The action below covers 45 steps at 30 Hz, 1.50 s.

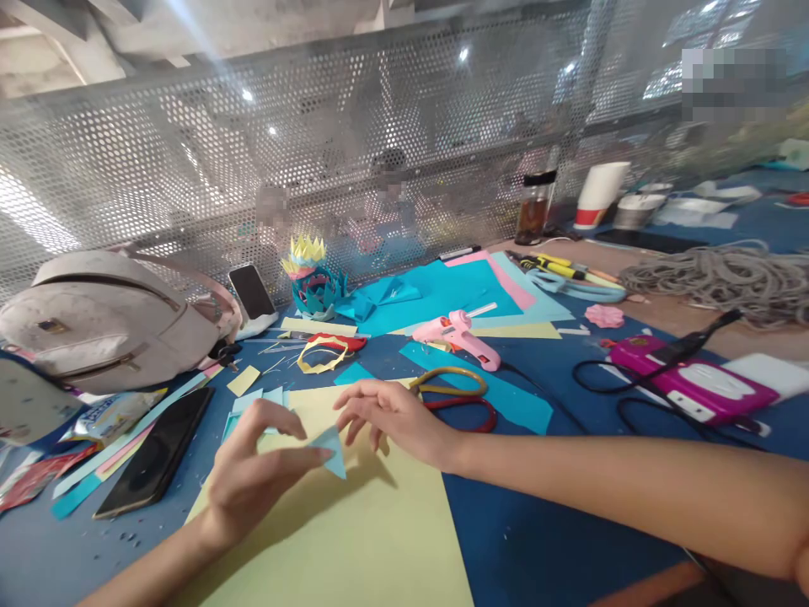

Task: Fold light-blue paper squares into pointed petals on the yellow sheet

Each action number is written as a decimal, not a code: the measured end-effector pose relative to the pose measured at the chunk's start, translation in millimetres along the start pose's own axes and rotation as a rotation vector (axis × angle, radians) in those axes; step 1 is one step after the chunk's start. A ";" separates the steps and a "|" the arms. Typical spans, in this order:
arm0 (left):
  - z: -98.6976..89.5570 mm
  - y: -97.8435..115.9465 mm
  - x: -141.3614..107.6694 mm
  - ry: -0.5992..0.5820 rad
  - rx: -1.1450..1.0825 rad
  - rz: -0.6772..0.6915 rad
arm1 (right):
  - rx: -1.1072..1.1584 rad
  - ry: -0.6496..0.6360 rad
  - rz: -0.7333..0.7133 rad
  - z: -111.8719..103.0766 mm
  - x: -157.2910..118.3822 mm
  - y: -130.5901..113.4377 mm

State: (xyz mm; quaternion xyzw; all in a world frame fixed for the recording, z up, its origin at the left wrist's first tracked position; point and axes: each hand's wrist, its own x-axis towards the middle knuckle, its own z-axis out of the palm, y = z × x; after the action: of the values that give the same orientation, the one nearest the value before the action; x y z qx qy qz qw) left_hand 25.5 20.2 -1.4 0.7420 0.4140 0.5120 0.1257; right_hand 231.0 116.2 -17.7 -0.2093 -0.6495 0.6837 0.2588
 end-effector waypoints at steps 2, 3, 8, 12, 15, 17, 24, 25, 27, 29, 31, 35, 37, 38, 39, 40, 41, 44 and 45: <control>-7.8 -0.3 -2.8 -0.074 0.047 0.109 | 0.033 -0.059 0.015 0.6 -1.7 -0.4; -10.0 -0.9 -4.4 -0.113 0.056 0.151 | 0.030 -0.074 0.019 1.0 -2.5 -0.3; -7.1 -8.0 -8.7 -0.169 0.043 0.162 | 0.030 -0.027 0.009 1.8 -3.0 2.4; 5.7 -9.0 -4.9 -0.013 -0.030 -0.071 | 0.077 0.070 0.011 1.1 -3.1 -0.2; 15.5 -2.7 -0.6 0.019 -0.181 -0.328 | 0.111 0.148 0.031 2.1 -4.1 -4.6; 21.6 1.5 0.9 -0.049 -0.297 -0.478 | 0.125 0.174 0.039 3.2 -4.5 -6.2; 36.5 -0.5 0.9 -0.153 -0.557 -0.777 | 0.099 0.179 0.022 4.4 -4.1 -5.6; 36.6 -1.0 1.4 -0.140 -0.571 -0.796 | 0.093 0.176 0.019 4.0 -4.0 -5.6; 35.5 -0.7 2.8 -0.102 -0.584 -0.819 | 0.081 0.166 0.018 3.0 -4.1 -5.8; 33.9 1.0 4.5 -0.058 -0.583 -0.826 | 0.063 0.150 0.021 2.2 -4.2 -6.3; 32.4 3.5 5.8 -0.031 -0.572 -0.823 | 0.039 0.109 0.030 2.0 -4.8 -6.8; 29.2 5.9 6.3 -0.037 -0.532 -0.792 | -0.037 0.031 0.053 3.3 -7.5 -6.2; 27.2 4.9 5.6 -0.053 -0.506 -0.775 | -0.079 0.013 0.043 4.1 -9.1 -5.6; 26.3 4.0 5.1 -0.062 -0.495 -0.769 | -0.096 0.005 0.031 4.4 -9.7 -5.5; 25.6 3.1 4.5 -0.069 -0.488 -0.765 | -0.108 -0.001 0.015 4.6 -10.2 -5.8; 25.2 2.3 4.0 -0.078 -0.486 -0.765 | -0.118 -0.005 -0.001 4.6 -10.7 -6.4; 25.0 1.8 3.5 -0.085 -0.488 -0.770 | -0.126 -0.008 -0.015 4.5 -11.1 -7.4; 25.3 1.7 3.1 -0.108 -0.514 -0.797 | -0.144 -0.011 -0.033 3.4 -12.6 -10.8; 25.5 2.1 3.4 -0.113 -0.527 -0.806 | -0.149 -0.012 -0.035 3.0 -13.1 -11.5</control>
State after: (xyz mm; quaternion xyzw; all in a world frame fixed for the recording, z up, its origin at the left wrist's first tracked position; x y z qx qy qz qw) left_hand 49.0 27.5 -9.2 0.4922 0.5172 0.4689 0.5200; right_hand 240.3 105.9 -6.7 -0.2125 -0.7036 0.6301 0.2507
